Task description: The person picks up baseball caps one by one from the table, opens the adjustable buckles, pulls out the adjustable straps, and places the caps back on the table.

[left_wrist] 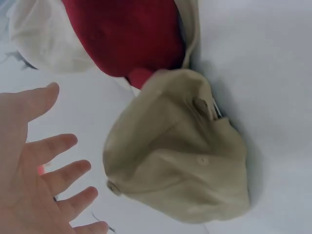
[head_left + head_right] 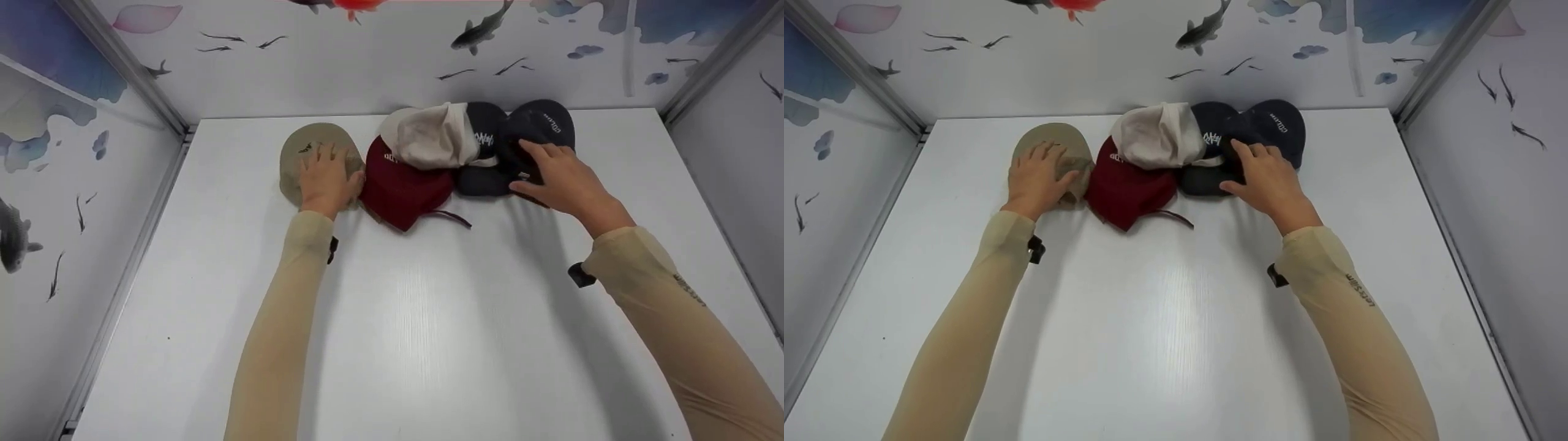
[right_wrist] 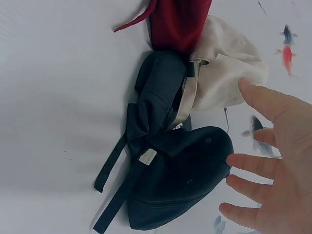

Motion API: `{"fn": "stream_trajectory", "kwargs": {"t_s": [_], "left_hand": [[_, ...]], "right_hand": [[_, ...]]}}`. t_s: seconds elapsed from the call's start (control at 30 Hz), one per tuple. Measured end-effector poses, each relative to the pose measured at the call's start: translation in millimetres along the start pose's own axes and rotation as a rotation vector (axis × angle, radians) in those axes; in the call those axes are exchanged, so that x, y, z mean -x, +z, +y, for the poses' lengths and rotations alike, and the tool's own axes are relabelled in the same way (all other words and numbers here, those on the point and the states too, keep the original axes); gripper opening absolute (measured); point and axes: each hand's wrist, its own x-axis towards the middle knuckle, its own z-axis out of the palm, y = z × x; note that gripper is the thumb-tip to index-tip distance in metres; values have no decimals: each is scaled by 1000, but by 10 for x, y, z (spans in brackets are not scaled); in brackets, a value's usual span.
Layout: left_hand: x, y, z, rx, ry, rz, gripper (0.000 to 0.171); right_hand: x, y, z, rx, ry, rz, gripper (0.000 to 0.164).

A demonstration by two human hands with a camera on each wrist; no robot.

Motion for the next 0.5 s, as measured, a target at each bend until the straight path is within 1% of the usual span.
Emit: {"fn": "stream_trajectory", "kwargs": {"t_s": [0.17,0.27,0.4,0.5], "left_hand": [[13,-8,-126,-18,6,18,56],[19,3,-186,-22,1,3,52],[18,22,-233,-6,-12,-11,49],[11,24,-240,8,-10,-5,49]], "right_hand": [[29,-4,19,-1,7,-1,77],[48,-3,31,2,-9,16,72],[76,-14,50,-1,-29,41,65],[97,-32,63,-6,-24,54,60]]}}
